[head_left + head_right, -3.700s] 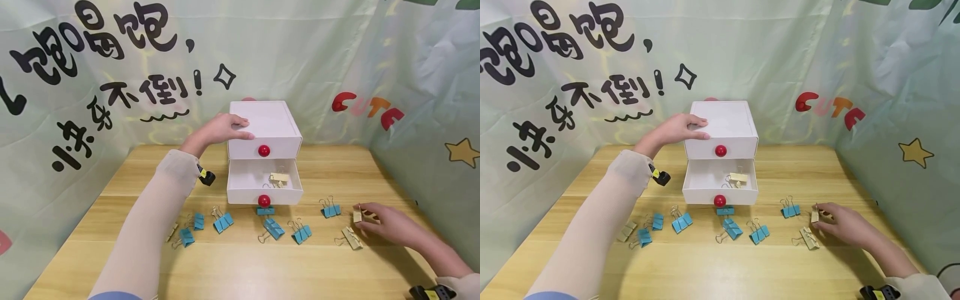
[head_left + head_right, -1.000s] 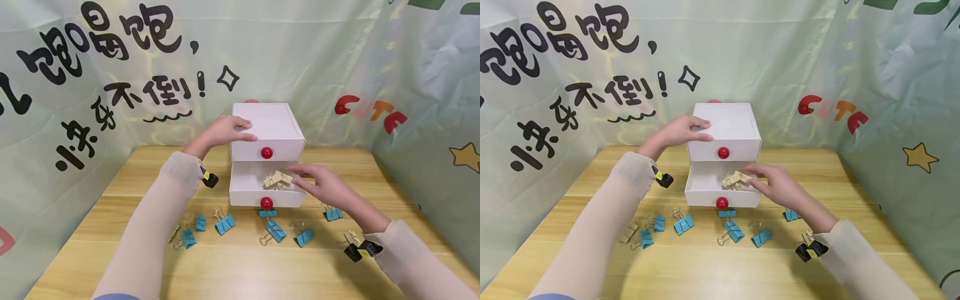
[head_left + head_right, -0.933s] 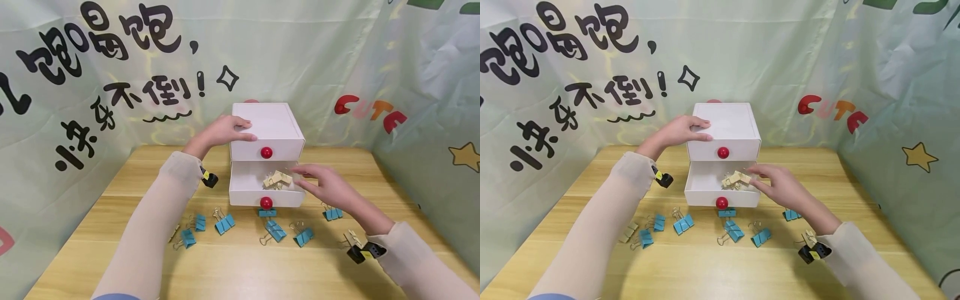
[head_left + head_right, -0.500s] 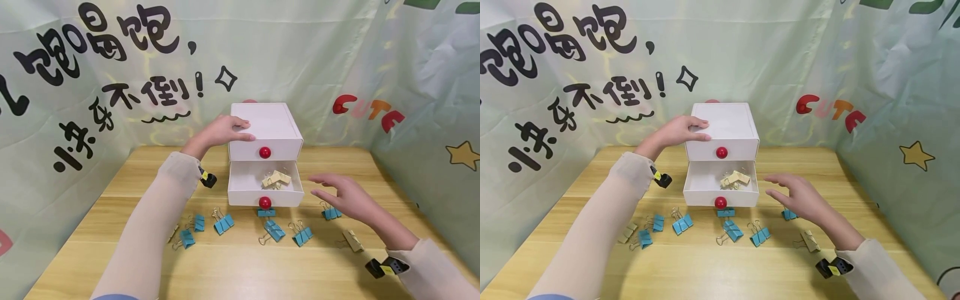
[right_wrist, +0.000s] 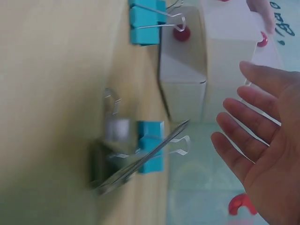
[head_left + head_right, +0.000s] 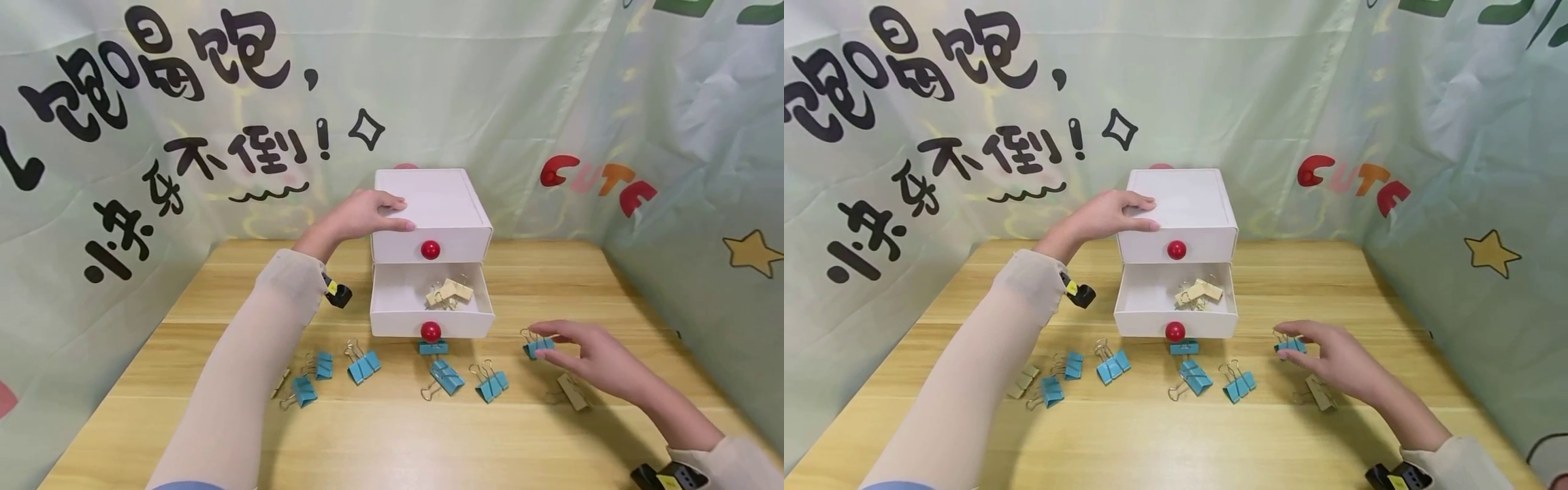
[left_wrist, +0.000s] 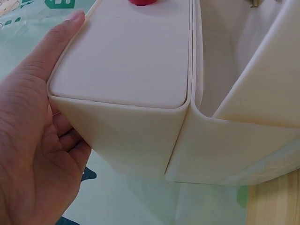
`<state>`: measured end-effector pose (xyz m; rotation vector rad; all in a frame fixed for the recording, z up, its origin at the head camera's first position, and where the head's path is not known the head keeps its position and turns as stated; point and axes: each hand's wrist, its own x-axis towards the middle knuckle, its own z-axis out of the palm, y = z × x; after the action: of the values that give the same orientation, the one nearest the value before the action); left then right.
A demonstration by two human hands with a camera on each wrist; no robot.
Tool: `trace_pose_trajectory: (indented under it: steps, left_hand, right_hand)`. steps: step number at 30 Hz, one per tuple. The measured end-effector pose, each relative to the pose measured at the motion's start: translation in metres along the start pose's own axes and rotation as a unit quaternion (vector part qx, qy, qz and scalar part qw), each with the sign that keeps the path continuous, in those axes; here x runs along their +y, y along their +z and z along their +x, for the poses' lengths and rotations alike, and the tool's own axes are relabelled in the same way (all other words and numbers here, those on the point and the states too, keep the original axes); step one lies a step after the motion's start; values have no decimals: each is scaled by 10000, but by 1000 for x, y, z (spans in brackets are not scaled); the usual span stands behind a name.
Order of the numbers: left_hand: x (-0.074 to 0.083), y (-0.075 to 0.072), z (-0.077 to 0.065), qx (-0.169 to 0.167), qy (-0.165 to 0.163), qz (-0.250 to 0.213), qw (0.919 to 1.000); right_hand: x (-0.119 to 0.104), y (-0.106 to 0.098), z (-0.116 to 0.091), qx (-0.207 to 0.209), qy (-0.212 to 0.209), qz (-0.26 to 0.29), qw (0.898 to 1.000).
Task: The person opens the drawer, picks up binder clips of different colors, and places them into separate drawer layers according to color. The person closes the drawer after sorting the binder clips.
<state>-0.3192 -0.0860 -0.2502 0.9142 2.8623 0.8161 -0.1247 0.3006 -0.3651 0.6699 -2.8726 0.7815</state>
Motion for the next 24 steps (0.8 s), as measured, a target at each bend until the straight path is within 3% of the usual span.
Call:
trace_pose_trajectory:
  steps: [9,17,24]
  left_hand:
    - [0,-1,-1,-38,-43,16,10000]
    - [-1,-1,-1,12,-9,2,10000]
    - [-2,0,0,15,-13,12,10000]
  right_hand:
    - [17,4,-26,-201,67,-17,9998]
    - [31,2,-42,-736,218,-103,9970]
    - [41,5,-51,-1221,98,-218,9922]
